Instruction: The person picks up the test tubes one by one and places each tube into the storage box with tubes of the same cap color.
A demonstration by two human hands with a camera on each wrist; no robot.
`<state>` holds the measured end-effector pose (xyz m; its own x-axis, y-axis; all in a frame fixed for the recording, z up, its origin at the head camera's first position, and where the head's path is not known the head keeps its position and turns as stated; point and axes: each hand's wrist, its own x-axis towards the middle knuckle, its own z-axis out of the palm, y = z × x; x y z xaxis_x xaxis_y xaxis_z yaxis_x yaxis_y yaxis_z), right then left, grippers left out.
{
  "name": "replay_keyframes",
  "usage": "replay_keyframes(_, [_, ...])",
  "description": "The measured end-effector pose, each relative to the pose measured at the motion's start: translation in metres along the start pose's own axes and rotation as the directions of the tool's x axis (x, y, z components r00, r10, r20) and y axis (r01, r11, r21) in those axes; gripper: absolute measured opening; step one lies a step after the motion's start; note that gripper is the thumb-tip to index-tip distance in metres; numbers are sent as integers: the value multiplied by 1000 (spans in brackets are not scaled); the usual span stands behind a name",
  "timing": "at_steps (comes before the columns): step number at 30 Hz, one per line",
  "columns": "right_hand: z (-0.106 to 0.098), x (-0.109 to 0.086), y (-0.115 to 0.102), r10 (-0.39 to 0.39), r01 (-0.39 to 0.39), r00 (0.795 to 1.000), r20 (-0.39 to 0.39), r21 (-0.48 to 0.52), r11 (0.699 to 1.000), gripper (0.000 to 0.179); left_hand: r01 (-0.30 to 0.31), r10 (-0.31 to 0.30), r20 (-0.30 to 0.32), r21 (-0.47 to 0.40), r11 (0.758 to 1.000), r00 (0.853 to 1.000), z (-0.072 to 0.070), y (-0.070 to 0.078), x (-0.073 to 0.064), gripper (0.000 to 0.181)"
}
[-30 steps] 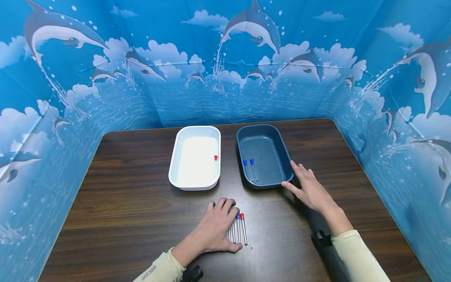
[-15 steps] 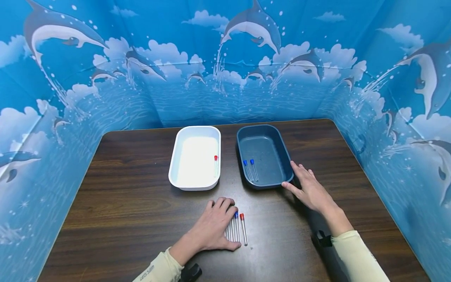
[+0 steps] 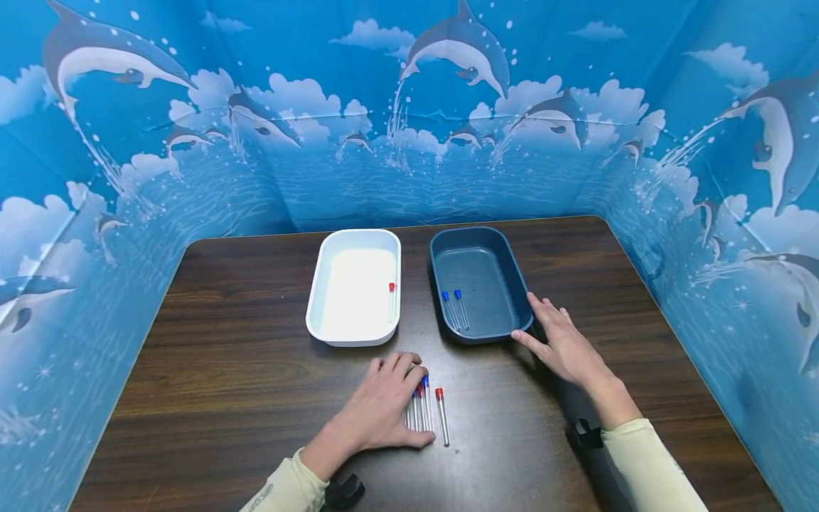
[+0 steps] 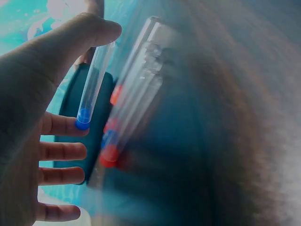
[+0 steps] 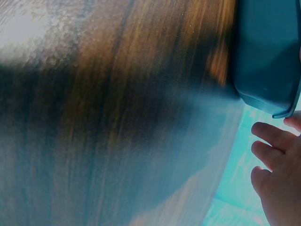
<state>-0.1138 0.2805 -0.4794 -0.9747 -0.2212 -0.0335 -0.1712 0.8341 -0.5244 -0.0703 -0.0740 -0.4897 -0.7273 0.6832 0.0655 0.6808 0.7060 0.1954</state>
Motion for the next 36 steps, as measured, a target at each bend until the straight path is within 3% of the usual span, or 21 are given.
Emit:
replay_keyframes(12, [0, 0, -1, 5, -5, 1000, 0, 1, 1000, 90, -7, 7, -30, -6, 1000, 1000, -16, 3, 9, 91])
replay_keyframes(20, [-1, 0, 0, 6, -6, 1000, 3, -8, 1000, 90, -43, 44, -69, 11, 999, 997, -32, 6, 17, 90])
replay_keyframes(31, [0, 0, 0, 19, -19, 1000, 9, -6, 1000, 91, -58, 61, -116, 30, 998, 991, -51, 6, 41, 91])
replay_keyframes(36, [0, 0, 0, 17, -17, 1000, 10, 2, 1000, 90, -45, 48, -97, 31, 999, 994, -55, -1, 51, 96])
